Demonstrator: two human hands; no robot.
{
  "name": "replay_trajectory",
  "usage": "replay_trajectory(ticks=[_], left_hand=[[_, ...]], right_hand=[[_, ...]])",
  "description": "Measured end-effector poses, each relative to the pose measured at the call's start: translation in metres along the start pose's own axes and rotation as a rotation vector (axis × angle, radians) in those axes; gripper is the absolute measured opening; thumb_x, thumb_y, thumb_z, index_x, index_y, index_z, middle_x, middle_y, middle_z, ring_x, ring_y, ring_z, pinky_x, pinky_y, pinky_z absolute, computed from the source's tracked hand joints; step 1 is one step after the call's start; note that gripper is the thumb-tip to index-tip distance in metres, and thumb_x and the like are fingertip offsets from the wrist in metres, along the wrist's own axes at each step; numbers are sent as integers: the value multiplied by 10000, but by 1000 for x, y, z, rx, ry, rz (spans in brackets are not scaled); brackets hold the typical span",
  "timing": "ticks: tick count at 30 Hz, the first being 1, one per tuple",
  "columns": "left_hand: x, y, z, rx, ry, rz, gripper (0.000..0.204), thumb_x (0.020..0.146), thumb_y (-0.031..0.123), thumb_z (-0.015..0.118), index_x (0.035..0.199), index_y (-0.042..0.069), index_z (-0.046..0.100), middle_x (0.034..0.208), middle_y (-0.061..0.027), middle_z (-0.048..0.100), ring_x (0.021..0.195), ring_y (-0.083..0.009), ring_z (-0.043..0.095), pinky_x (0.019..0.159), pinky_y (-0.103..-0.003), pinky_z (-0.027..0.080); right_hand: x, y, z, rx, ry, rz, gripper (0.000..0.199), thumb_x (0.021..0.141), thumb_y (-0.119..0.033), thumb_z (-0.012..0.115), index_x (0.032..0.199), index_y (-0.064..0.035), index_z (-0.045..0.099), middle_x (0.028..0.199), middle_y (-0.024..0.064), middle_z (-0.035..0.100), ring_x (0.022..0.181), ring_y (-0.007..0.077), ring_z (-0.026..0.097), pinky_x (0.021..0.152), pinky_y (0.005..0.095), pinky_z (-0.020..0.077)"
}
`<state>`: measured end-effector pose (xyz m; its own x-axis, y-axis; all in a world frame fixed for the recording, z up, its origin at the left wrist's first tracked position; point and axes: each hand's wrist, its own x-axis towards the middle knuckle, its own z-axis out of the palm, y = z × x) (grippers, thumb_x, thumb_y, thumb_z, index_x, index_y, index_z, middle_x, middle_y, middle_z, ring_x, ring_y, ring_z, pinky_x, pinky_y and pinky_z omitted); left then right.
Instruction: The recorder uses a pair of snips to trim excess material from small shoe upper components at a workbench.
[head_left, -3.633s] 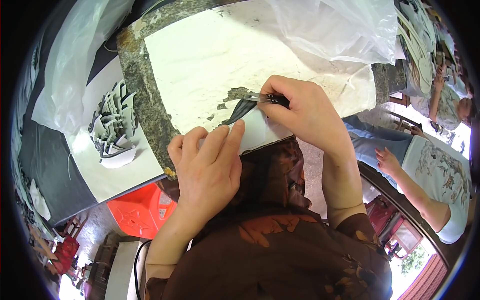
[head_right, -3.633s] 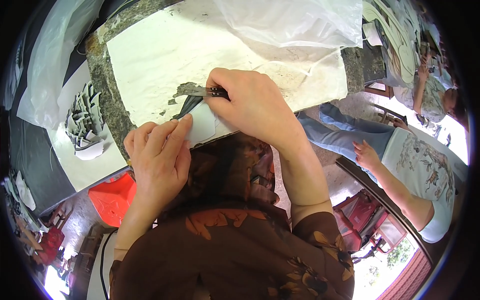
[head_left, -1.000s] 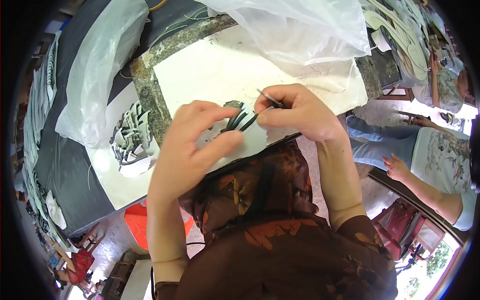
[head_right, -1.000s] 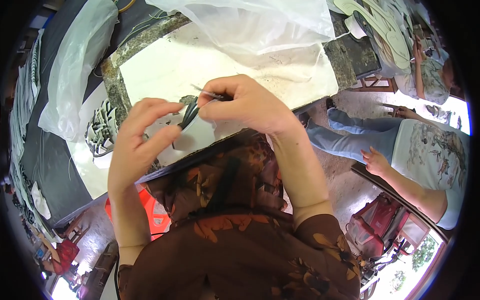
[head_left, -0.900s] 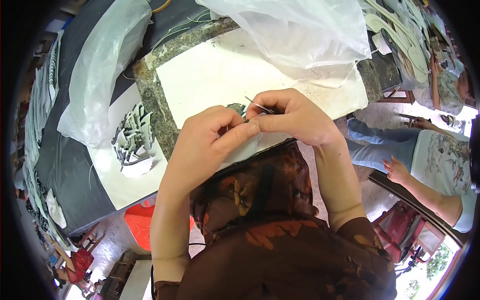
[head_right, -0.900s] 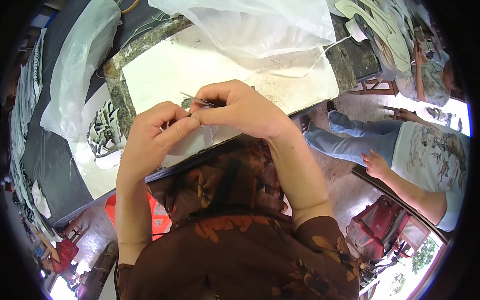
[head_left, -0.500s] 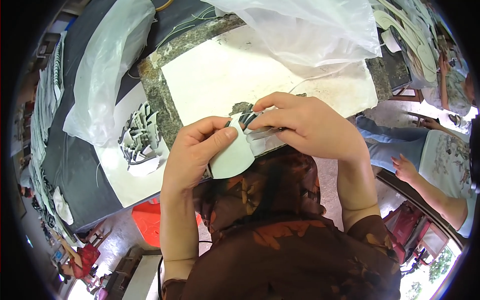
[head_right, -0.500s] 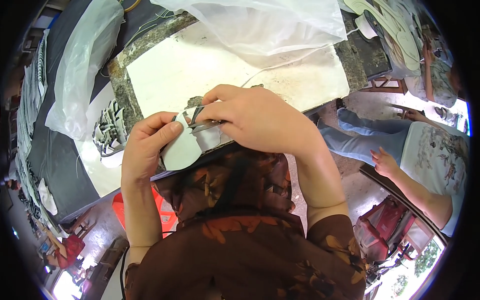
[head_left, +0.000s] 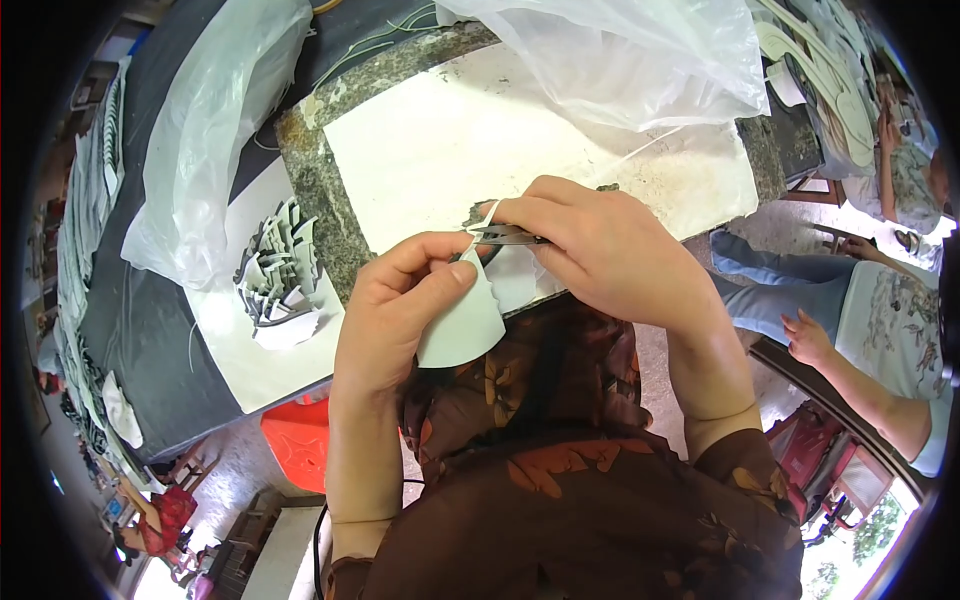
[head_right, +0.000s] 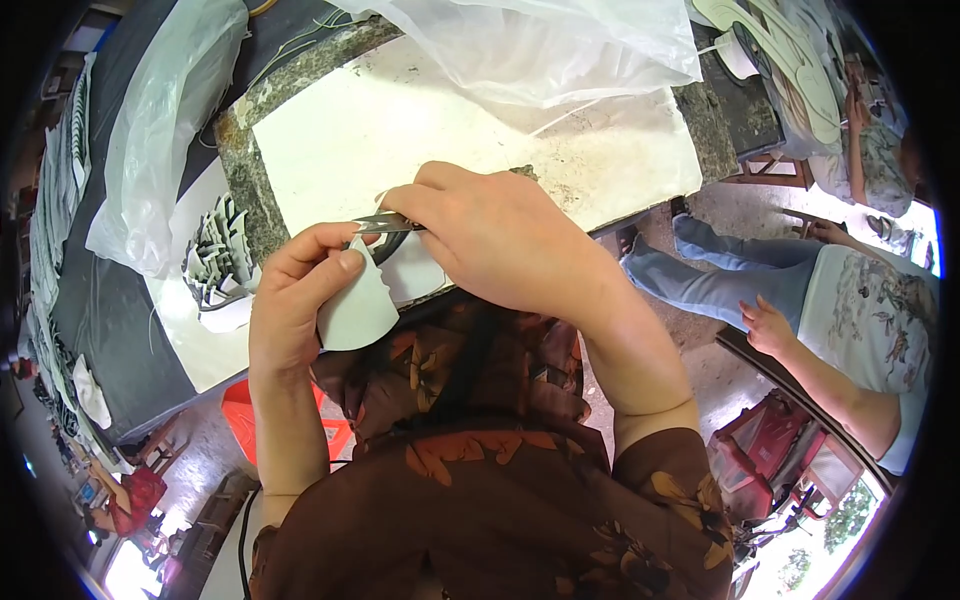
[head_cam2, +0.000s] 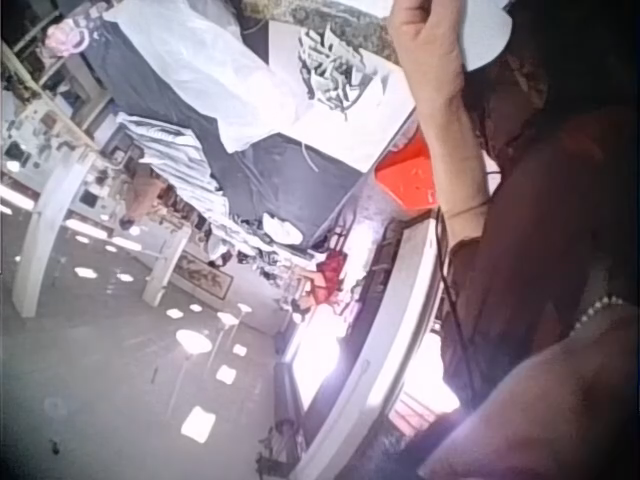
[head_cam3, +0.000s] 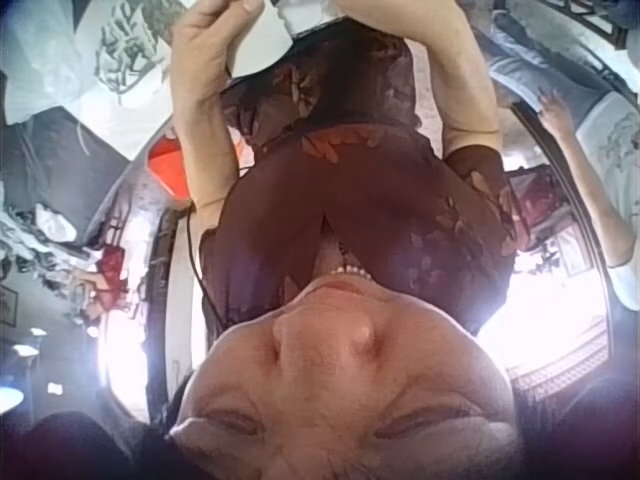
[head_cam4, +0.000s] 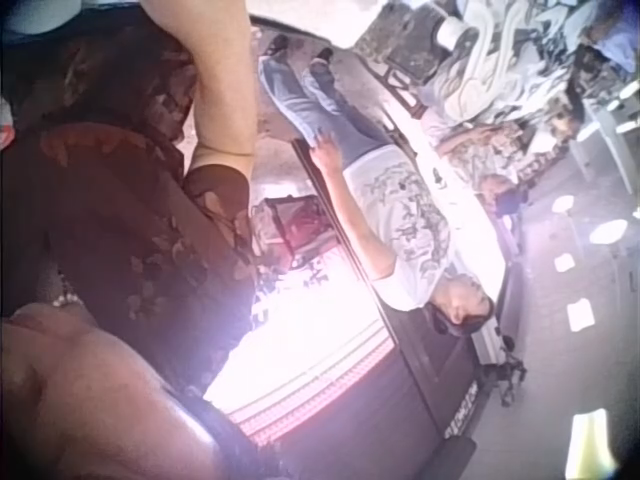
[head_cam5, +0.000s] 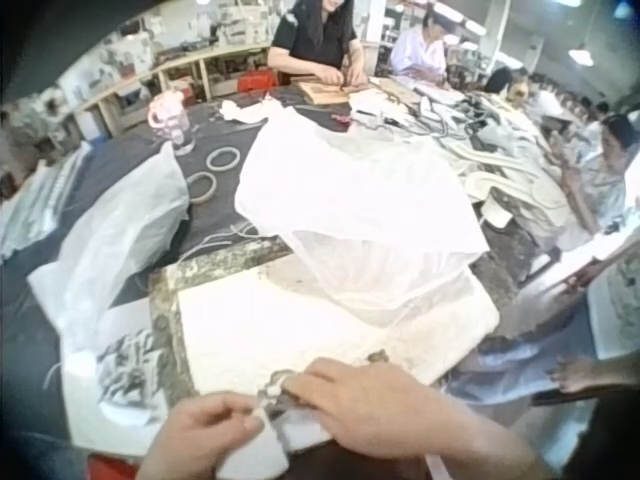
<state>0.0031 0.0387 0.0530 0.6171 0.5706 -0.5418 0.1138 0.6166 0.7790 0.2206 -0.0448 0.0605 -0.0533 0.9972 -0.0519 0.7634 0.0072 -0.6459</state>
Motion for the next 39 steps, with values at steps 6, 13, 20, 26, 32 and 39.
replay_trajectory(ticks=[6, 13, 20, 26, 32, 39], left_hand=[[-1, -3, 2, -69, 33, 12, 188, 976, 80, 682, 1137, -2, 733, 883, 24, 671, 790, -50, 613, 739, -209, 499], [-4, -2, -6, 47, 57, 55, 186, 980, 84, 679, 1140, 3, 730, 843, 46, 631, 770, -33, 573, 712, -199, 470], [-5, -7, 3, -39, 81, 87, 180, 975, 57, 681, 1140, 0, 728, 873, 44, 642, 789, -26, 561, 718, -198, 453], [-3, -13, 7, -44, 51, 125, 179, 975, 58, 697, 1139, -8, 728, 906, 39, 661, 805, -30, 571, 730, -201, 459], [-11, -10, 8, -32, 16, 126, 186, 988, 94, 706, 1147, 1, 736, 928, 35, 674, 831, -34, 573, 737, -202, 456], [-65, 20, -80, 855, 18, 392, 289, 890, 34, 740, 1178, 37, 768, 905, -73, 698, 838, -171, 622, 758, -299, 474]], right_hand=[[2, 0, -8, 208, -50, -3, 338, 990, -343, 617, 1202, -95, 704, 1014, 136, 680, 899, 360, 686, 796, 447, 541], [4, -9, -8, 101, -53, 32, 305, 1015, -329, 619, 1191, -97, 709, 945, 109, 637, 809, 322, 649, 725, 398, 511], [7, -3, -4, 271, -32, -18, 295, 1034, -308, 608, 1179, -64, 689, 962, 121, 629, 834, 322, 635, 739, 403, 506], [10, 0, 3, 405, -68, -32, 265, 1050, -256, 601, 1130, -13, 671, 944, 128, 618, 850, 288, 605, 775, 375, 488], [9, 2, 6, 599, -147, 49, 332, 1054, -322, 571, 1089, -26, 718, 957, 103, 688, 904, 247, 643, 817, 360, 506], [-3, 5, -5, 830, 58, 242, 288, 1006, -271, 638, 1076, -7, 728, 960, 9, 678, 910, 121, 597, 819, 283, 470]])
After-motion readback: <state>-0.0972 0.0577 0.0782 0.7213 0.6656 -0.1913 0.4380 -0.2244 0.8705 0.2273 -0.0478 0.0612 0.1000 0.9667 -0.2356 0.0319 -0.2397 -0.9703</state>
